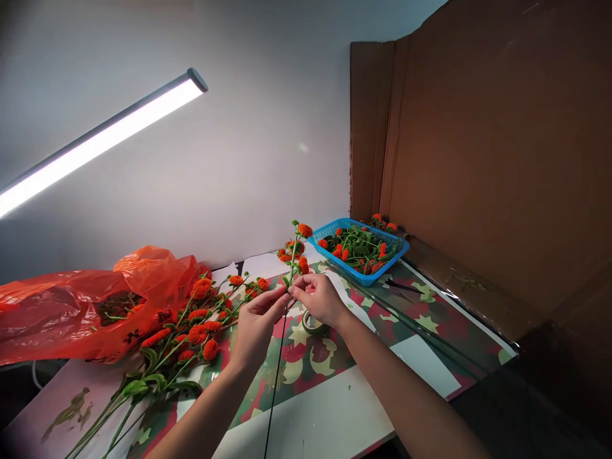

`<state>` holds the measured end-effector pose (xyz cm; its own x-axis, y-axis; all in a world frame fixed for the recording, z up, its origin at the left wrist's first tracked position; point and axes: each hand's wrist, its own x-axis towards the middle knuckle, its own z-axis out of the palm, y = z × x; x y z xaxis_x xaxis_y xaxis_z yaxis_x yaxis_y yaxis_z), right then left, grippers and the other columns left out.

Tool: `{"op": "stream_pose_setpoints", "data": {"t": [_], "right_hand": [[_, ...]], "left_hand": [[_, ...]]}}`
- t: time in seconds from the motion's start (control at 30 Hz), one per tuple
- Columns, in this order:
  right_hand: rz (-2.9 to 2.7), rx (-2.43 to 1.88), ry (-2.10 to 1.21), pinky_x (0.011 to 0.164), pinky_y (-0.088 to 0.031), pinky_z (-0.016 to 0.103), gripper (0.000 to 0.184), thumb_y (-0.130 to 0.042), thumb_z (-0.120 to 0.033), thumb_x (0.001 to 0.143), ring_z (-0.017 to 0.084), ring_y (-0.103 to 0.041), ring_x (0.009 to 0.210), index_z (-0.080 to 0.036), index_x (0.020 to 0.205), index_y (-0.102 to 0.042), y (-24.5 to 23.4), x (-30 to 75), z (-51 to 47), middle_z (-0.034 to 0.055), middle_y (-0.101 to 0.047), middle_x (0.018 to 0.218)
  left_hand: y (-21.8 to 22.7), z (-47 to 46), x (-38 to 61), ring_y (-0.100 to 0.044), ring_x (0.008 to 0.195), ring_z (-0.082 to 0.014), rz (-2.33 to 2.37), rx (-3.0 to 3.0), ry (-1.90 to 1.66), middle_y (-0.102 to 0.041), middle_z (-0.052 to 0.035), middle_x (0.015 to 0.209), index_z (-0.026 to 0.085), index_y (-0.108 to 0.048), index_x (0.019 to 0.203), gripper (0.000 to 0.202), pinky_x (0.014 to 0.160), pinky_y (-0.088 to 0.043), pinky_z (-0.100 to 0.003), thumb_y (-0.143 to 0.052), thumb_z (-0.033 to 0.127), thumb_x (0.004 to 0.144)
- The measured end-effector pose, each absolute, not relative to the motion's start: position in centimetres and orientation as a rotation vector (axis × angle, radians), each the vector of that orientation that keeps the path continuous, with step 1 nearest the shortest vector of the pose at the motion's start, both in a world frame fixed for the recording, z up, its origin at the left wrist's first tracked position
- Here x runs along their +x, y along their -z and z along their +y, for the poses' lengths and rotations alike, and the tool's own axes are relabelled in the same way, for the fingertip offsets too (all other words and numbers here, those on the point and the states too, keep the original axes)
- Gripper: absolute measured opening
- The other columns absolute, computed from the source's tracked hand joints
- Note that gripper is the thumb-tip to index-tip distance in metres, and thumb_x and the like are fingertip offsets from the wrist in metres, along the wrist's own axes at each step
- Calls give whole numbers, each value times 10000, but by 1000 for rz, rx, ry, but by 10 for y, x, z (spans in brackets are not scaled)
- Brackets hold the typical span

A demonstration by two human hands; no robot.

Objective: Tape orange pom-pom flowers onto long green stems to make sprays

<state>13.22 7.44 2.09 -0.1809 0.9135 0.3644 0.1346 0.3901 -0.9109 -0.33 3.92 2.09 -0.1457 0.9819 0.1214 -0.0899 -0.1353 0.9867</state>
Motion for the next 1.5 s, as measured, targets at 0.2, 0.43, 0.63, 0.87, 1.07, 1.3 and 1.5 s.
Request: {"op": "stream_pose_setpoints", "data": {"t": [0.2, 0.43, 0.63, 0.87, 1.07, 1.3, 1.5], "right_hand": [[-1616, -933, -902, 681, -415, 276, 148, -565, -262, 754, 157, -548, 696, -170, 657, -630, -23, 131, 72, 14, -632, 664], [-1623, -954, -907, 658, -412, 272, 151, -569, -263, 759, 146, -540, 662, -179, 645, -622, -21, 130, 70, 6, -630, 651], [-1563, -954, -901, 696, -435, 293, 147, -590, -278, 756, 164, -571, 686, -181, 673, -664, -17, 123, 68, 20, -659, 672], [-1481, -940, -872, 754, -453, 320, 131, -622, -298, 739, 189, -592, 742, -188, 703, -684, -16, 118, 66, 36, -669, 700], [-1463, -966, -815, 719, -451, 311, 113, -609, -262, 735, 179, -572, 685, -185, 673, -663, -16, 119, 64, 25, -627, 644], [-1463, -987, -842, 726, -463, 321, 107, -618, -260, 737, 199, -600, 738, -200, 695, -696, -17, 117, 61, 42, -667, 705], [-1441, -912, -899, 796, -474, 337, 120, -627, -279, 751, 209, -619, 846, -211, 775, -724, -15, 117, 62, 52, -697, 811]], "left_hand": [[-15, 33, 2, -599, 829, -181, 1167, 1223, -1515, -672, -73, 940, 184, -731, 929, 307, 697, -500, -278, -728, 319, 653], [-13, 29, 7, -608, 765, -180, 1190, 1166, -1542, -671, -70, 885, 170, -728, 923, 323, 631, -528, -289, -734, 331, 643], [-13, 28, 5, -609, 678, -155, 1220, 1146, -1617, -697, -59, 799, 157, -741, 836, 241, 616, -517, -267, -734, 294, 639], [-15, 28, 3, -635, 697, -174, 1263, 1122, -1627, -714, -62, 778, 147, -736, 828, 245, 643, -513, -275, -737, 297, 635], [-11, 30, 4, -635, 719, -171, 1254, 1347, -1659, -707, -55, 796, 162, -726, 812, 187, 668, -515, -269, -712, 290, 676], [-8, 30, 3, -633, 744, -185, 1252, 1387, -1668, -700, -70, 846, 180, -728, 880, 216, 672, -517, -286, -689, 290, 698], [-16, 30, 2, -606, 650, -155, 1223, 1201, -1624, -687, -39, 715, 160, -725, 819, 214, 623, -496, -268, -718, 295, 654]]}}
